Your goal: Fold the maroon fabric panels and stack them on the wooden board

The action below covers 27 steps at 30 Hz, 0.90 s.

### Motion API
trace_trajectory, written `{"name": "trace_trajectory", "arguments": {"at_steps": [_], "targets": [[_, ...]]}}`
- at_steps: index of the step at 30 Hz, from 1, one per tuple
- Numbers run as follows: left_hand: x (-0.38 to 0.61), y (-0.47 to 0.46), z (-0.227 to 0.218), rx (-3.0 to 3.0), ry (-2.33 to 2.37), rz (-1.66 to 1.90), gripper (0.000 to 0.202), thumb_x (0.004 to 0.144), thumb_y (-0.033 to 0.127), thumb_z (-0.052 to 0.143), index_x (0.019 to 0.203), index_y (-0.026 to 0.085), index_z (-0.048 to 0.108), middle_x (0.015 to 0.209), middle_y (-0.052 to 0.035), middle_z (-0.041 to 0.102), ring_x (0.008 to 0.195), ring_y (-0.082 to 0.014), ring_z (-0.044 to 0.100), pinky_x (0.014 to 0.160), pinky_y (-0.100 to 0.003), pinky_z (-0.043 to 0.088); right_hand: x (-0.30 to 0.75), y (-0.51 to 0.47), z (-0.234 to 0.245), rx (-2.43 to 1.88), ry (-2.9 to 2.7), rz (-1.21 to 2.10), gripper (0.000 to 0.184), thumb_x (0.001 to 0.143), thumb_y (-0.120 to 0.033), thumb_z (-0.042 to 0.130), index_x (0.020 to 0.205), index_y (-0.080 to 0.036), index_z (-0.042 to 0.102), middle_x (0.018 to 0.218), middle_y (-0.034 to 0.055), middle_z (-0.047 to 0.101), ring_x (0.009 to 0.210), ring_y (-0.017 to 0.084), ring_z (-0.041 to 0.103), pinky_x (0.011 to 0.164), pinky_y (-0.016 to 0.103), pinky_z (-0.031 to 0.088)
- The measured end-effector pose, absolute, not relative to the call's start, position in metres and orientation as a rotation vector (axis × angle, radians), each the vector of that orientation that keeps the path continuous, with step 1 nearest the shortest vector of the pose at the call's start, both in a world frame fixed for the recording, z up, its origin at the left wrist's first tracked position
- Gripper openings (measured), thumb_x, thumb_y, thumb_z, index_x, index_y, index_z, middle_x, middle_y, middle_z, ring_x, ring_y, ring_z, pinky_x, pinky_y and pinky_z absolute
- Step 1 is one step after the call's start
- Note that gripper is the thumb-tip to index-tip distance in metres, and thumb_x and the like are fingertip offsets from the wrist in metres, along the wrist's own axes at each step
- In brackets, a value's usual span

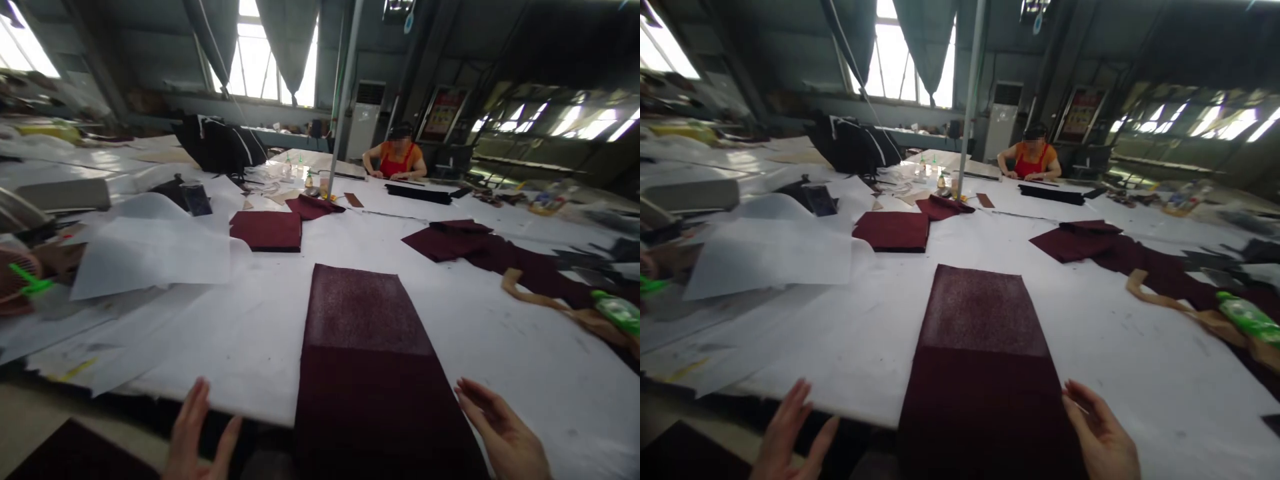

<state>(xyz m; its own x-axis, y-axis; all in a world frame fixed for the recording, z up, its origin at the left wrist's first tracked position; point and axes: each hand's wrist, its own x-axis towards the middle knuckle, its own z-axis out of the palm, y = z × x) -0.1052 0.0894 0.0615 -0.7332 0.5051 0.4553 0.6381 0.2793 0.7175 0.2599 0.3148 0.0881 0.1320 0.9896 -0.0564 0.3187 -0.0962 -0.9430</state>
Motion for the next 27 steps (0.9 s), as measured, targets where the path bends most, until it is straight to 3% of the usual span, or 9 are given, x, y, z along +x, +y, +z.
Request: {"name": "trace_trajectory", "arguments": {"at_steps": [2,7,14,23,27], "targets": [[-0.079,0.135,0.075,-1.305,-2.409,-1.460,0.056,0.087,0.037,0.054,0.140,0.032,0.037,0.148,-0.0038,0.037,0.132,-0.0278,0.041,0.109,-0.048,0.036,0.264,0.321,0.077,-1.535,-1.408,0.898,0.061,0.067,-0.055,0.070,0.115,-0.019,0.060,0.119,0.0096,0.064,0.103,0.029,0.063,0.090,0.038,0.053],[-0.049,0.207,0.069,-1.696,-2.466,-1.326,0.062,0.089,0.038,0.052,0.145,0.030,0.026,0.154,-0.0051,0.024,0.140,-0.0258,0.027,0.112,-0.048,0.032,0.258,0.328,0.053,-1.445,-1.545,0.796,0.060,0.080,-0.050,0.060,0.132,-0.024,0.045,0.141,0.0088,0.045,0.117,0.028,0.054,0.103,0.048,0.042],[-0.045,0.227,0.043,-1.694,-2.521,-1.208,0.063,0.088,0.043,0.052,0.144,0.029,0.028,0.151,-0.0058,0.031,0.136,-0.0265,0.034,0.109,-0.049,0.036,0.259,0.338,0.039,-1.407,-1.733,0.676,0.053,0.086,-0.040,0.055,0.135,-0.024,0.042,0.142,0.0079,0.041,0.131,0.027,0.040,0.108,0.049,0.038],[-0.033,0.232,0.045,-1.744,-2.503,-1.183,0.059,0.088,0.043,0.050,0.143,0.031,0.030,0.150,-0.0044,0.034,0.133,-0.0269,0.038,0.108,-0.049,0.037,0.270,0.341,0.036,-1.442,-1.662,0.766,0.054,0.085,-0.039,0.056,0.134,-0.023,0.042,0.140,0.0088,0.043,0.128,0.027,0.044,0.109,0.048,0.038],[-0.032,0.231,0.050,-1.748,-2.475,-1.177,0.060,0.089,0.041,0.049,0.144,0.031,0.028,0.152,-0.0049,0.029,0.137,-0.0268,0.032,0.110,-0.050,0.034,0.271,0.342,0.041,-1.450,-1.647,0.816,0.057,0.084,-0.043,0.057,0.134,-0.022,0.041,0.141,0.0093,0.042,0.127,0.028,0.045,0.108,0.047,0.038]]}}
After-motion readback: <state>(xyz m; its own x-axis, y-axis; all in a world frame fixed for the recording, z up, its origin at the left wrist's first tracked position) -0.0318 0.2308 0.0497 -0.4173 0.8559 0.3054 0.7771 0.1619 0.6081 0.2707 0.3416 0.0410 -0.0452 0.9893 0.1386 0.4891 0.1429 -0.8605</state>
